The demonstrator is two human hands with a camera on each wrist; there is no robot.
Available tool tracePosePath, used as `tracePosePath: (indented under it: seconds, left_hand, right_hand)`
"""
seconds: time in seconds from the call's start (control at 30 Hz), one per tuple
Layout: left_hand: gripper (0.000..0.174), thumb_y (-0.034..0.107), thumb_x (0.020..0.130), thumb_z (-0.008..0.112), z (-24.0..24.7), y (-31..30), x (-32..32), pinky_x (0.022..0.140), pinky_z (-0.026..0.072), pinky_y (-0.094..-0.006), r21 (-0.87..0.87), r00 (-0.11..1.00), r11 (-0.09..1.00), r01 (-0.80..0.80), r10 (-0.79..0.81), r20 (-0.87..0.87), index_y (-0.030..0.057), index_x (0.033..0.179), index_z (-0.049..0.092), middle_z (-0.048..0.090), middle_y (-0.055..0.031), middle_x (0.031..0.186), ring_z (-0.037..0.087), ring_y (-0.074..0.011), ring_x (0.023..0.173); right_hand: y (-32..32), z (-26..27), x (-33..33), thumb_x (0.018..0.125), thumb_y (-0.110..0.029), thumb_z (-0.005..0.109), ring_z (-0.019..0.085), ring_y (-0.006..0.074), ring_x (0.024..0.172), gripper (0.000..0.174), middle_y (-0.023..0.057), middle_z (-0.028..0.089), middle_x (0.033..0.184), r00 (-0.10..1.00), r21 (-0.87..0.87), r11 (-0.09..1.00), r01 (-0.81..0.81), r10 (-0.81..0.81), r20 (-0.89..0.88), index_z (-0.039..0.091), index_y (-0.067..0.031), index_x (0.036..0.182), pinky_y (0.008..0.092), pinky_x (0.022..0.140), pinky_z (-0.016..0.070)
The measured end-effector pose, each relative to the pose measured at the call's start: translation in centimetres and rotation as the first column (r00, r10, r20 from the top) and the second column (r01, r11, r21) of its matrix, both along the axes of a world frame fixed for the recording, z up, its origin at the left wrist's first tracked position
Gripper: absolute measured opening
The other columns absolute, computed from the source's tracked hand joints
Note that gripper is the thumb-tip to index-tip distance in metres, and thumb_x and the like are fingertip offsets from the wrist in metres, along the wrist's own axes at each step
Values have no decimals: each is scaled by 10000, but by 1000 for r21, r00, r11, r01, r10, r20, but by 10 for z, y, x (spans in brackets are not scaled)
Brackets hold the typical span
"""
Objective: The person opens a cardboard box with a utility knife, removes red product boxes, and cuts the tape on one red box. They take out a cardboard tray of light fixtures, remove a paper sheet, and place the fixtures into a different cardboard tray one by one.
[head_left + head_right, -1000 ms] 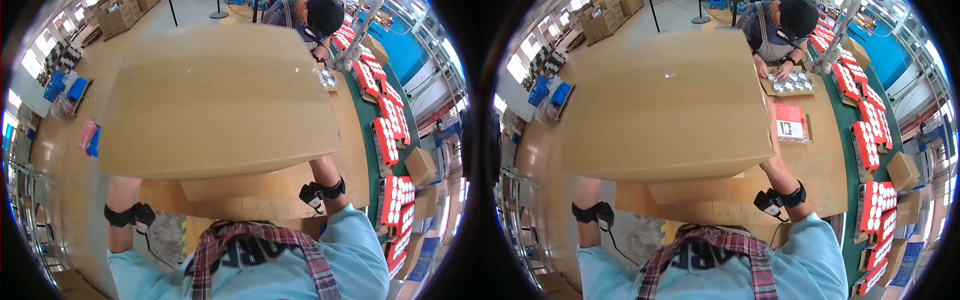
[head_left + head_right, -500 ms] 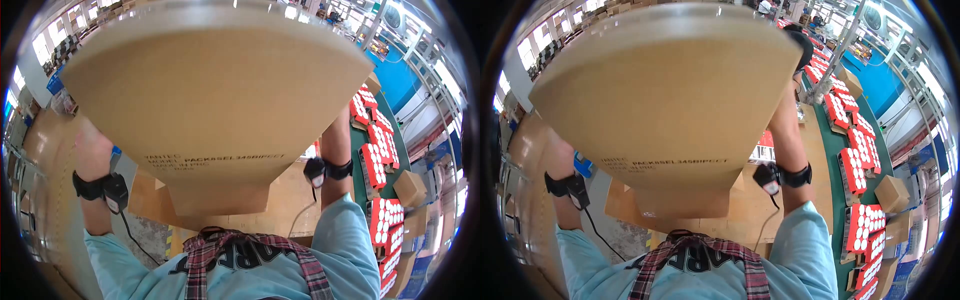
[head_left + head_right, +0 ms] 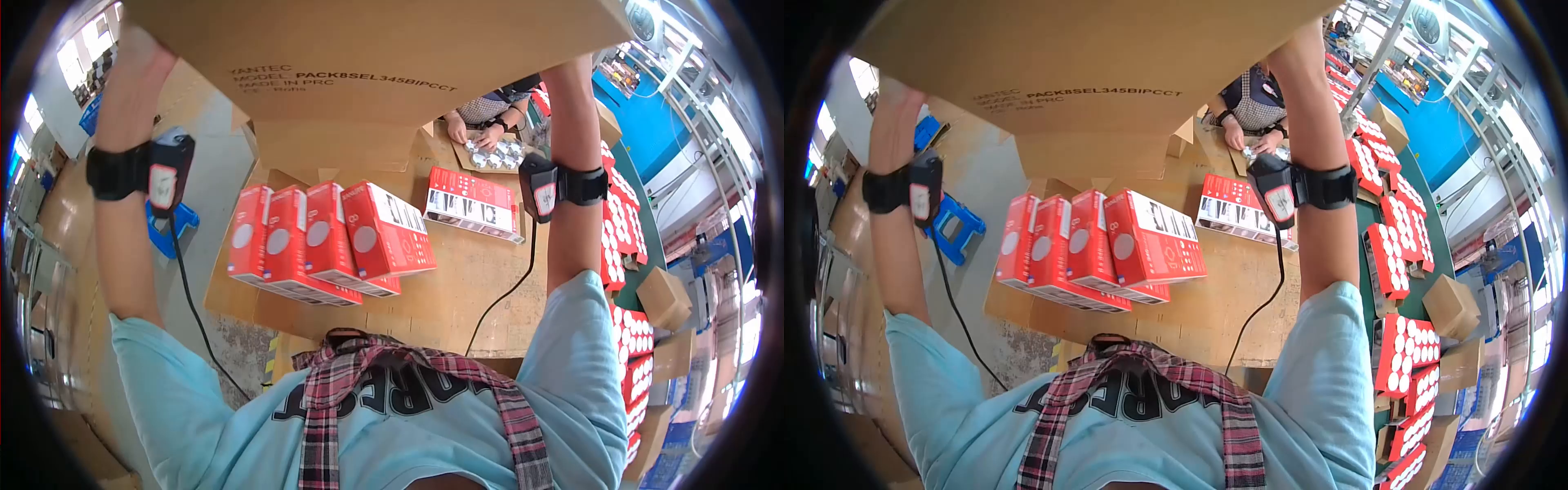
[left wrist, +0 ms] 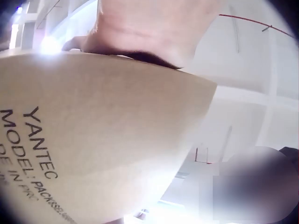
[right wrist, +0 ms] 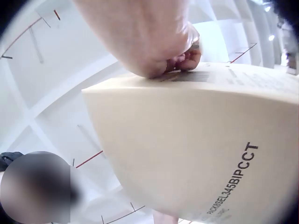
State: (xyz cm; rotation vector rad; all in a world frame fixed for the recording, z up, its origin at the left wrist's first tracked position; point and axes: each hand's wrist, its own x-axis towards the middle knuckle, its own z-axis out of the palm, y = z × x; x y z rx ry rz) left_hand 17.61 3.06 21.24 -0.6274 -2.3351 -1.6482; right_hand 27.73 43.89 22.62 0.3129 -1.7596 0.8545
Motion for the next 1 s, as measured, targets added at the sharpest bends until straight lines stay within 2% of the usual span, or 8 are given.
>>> tracePosePath:
  seconds: [0.47,0.6,0.67,0.77,0.8,0.87,0.9,1.0]
  left_hand:
    - [488,428,926,508,-235,-128,54,891,456,-346,660,964,748,-68,-120,235,91,1278,484,555,-38,1215,534,-176,1078]
    - [538,472,921,491,-235,-109,100,926,436,-381,794,950,594,-129,-156,270,94,1303,463,533,-48,1260,508,-193,1129]
    - [544,463,926,485,-232,-106,105,964,413,-398,862,936,504,-55,-275,220,93,1323,447,508,-61,1302,481,-207,1175]
    - [569,482,921,476,-238,-106,105,970,395,-424,882,917,472,13,-357,178,94,1334,432,491,-66,1316,466,-220,1188]
    - [577,488,919,474,-239,-103,101,972,390,-433,881,908,473,33,-381,171,94,1338,427,486,-67,1321,461,-224,1193]
    - [593,501,916,468,-240,-89,88,976,378,-450,880,884,469,80,-442,155,95,1345,417,475,-70,1331,451,-232,1201]
    - [601,507,914,465,-242,-79,80,978,372,-459,879,873,466,99,-464,148,95,1349,413,469,-72,1335,446,-237,1206]
    - [625,525,909,457,-244,-15,57,983,355,-484,885,802,431,177,-585,124,95,1359,398,452,-77,1350,431,-249,1218]
  right_hand:
    - [-169,-78,4,909,5,440,415,71,629,301,-3,434,675,901,63,918,-392,369,226,553,17,1187,226,565,368]
    - [-203,-68,11,901,-1,437,473,106,673,309,68,513,733,830,28,855,-518,494,259,545,33,1189,253,620,412]
    - [-206,-59,-6,881,2,444,579,271,777,302,193,590,893,898,323,848,-419,440,11,547,35,1163,344,712,464]
    - [-207,-43,23,872,-16,477,591,394,883,293,268,588,1009,932,266,894,-362,346,107,543,14,1156,407,789,480]
    - [-197,-37,38,878,-43,491,589,359,932,312,265,591,1006,898,167,904,-392,337,285,543,-30,1186,412,868,446]
    - [-178,-51,38,738,-146,609,604,387,640,181,231,586,669,975,198,956,-215,197,108,615,12,827,465,603,490]
    - [-168,-42,59,726,-154,617,590,382,647,175,213,586,693,960,165,976,-144,97,263,595,3,799,469,624,484]
    - [-131,-51,74,716,-75,587,588,389,835,195,219,590,845,995,60,994,-96,96,-2,627,9,887,452,735,483]
